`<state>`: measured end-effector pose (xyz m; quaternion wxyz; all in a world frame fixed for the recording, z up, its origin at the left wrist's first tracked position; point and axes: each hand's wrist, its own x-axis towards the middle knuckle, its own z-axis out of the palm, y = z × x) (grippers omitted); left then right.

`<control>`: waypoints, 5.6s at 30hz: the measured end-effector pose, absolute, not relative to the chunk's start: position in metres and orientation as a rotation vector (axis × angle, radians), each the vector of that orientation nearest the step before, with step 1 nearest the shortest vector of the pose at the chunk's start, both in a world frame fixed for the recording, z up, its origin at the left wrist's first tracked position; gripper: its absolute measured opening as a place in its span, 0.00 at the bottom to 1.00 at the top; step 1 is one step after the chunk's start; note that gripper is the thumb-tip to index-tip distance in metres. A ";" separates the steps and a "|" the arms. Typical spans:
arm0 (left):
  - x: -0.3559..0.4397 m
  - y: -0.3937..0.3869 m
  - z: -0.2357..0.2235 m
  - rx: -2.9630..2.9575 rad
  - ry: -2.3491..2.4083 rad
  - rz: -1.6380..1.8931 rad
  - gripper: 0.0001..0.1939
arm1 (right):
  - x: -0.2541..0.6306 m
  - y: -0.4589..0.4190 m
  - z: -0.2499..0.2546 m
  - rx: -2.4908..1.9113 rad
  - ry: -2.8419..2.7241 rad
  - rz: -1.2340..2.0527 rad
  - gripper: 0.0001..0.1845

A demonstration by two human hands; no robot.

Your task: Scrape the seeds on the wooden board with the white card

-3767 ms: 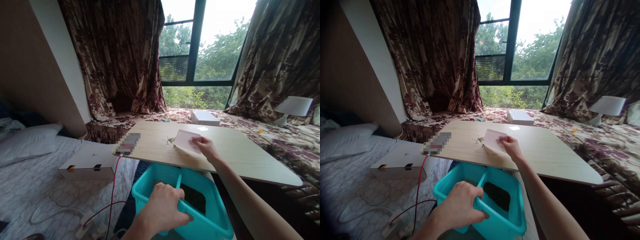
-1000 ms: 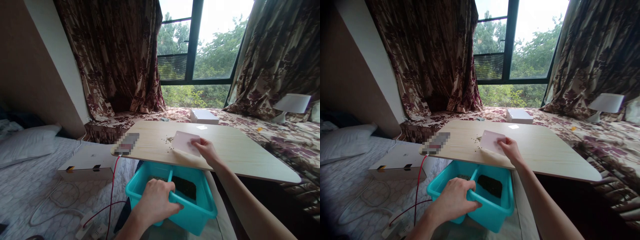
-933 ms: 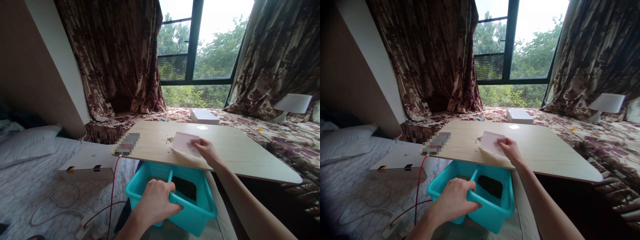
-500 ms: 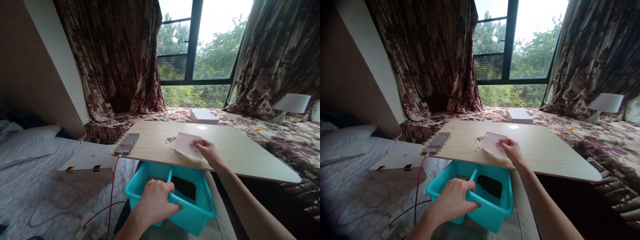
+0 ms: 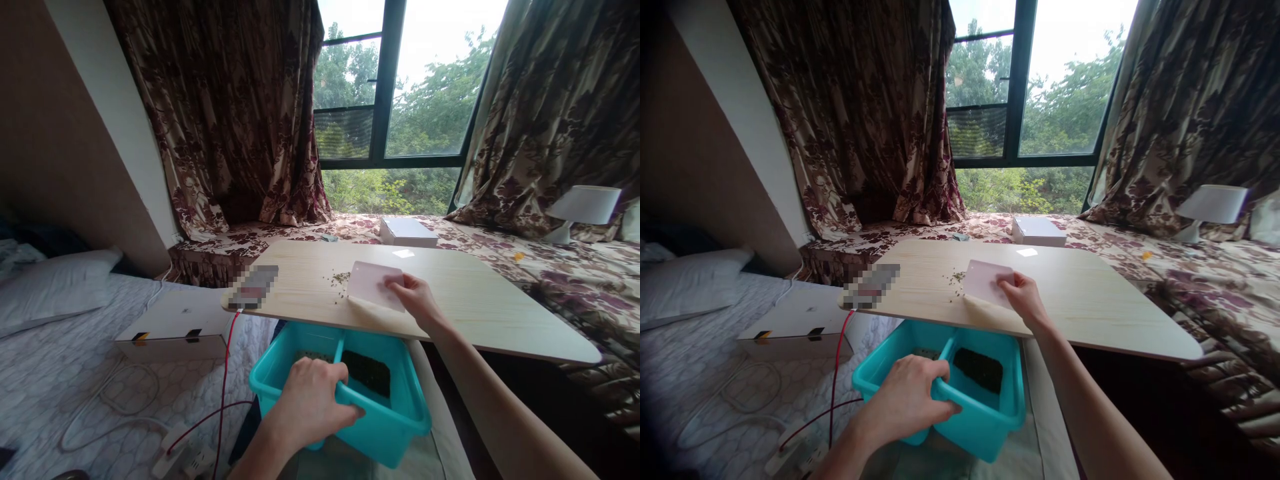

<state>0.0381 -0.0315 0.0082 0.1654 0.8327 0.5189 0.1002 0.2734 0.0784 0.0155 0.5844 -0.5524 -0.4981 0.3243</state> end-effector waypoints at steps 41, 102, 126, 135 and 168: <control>0.021 -0.031 0.015 2.259 1.615 0.217 0.10 | 0.260 0.081 0.005 -1.146 -1.226 0.924 0.22; 0.021 -0.027 0.016 2.251 1.607 0.213 0.08 | 0.272 0.086 0.025 -1.149 -1.486 1.398 0.11; 0.035 -0.036 0.017 2.301 1.461 0.226 0.10 | 0.261 0.093 0.014 -1.199 -1.301 0.729 0.18; 0.035 -0.036 0.019 2.303 1.470 0.216 0.12 | 0.260 0.089 0.020 -1.194 -1.290 0.754 0.18; 0.034 -0.035 0.018 2.328 1.464 0.213 0.12 | 0.265 0.080 0.010 -1.218 -1.301 0.766 0.23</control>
